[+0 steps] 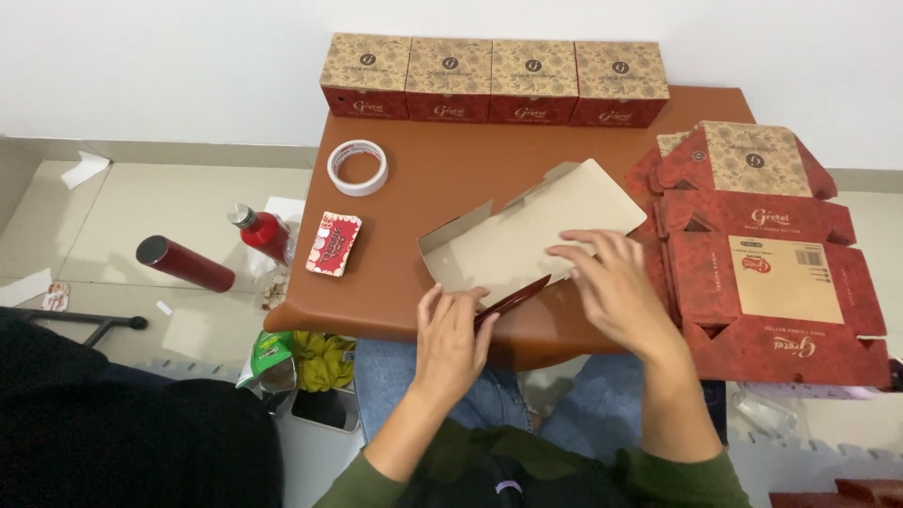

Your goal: Folding pre-cut cardboard sheets into boxes and stacking them.

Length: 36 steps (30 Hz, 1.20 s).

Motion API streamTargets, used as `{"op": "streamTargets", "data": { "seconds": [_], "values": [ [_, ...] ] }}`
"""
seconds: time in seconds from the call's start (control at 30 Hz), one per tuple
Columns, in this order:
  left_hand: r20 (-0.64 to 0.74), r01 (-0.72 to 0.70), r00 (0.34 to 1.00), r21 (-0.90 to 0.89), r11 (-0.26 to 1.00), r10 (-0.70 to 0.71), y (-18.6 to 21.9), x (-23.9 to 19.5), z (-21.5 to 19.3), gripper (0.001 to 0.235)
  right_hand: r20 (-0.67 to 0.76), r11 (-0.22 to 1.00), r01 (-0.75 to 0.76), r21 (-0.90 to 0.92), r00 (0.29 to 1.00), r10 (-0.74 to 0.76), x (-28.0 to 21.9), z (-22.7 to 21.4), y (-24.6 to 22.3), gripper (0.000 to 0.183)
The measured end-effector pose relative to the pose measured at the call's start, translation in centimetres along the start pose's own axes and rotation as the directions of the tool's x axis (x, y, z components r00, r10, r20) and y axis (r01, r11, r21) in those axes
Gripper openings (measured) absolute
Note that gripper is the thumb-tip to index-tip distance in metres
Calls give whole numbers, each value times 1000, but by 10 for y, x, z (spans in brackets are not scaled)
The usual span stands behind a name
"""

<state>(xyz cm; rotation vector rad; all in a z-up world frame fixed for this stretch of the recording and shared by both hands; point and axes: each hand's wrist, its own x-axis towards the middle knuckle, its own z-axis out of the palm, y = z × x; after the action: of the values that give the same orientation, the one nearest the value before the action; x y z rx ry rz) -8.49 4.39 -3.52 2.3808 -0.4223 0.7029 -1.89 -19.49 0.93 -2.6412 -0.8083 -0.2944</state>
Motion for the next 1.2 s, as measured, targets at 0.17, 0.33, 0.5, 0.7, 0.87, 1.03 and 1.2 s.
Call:
{"op": "streamTargets", "data": {
  "seconds": [0.17,0.33,0.5,0.7,0.87,1.03,1.2],
  "values": [
    [6,-41,999,40,998,41,-4,3,0,16,-13,977,-153,-148,988,153,-15,3,23,34],
    [-4,-45,999,48,998,45,-8,4,5,6,-156,979,-126,-159,983,101,-17,25,32,16],
    [15,-44,999,43,998,43,-7,5,4,7,-278,997,7,-74,960,-28,-11,37,9,12],
    [-16,-69,997,21,997,69,-7,6,4,7,-357,991,102,-84,926,-126,-7,39,-9,11],
    [-30,-105,994,32,994,106,-11,5,7,8,-359,972,223,-73,904,-234,-1,38,-19,16],
    [-21,-116,993,43,992,117,-9,2,10,8,-349,922,355,-155,853,-388,4,37,-39,17],
    [-50,-93,995,-49,994,91,-13,0,2,37,-287,966,186,-177,930,-232,-3,24,-18,15]
  ]
}}
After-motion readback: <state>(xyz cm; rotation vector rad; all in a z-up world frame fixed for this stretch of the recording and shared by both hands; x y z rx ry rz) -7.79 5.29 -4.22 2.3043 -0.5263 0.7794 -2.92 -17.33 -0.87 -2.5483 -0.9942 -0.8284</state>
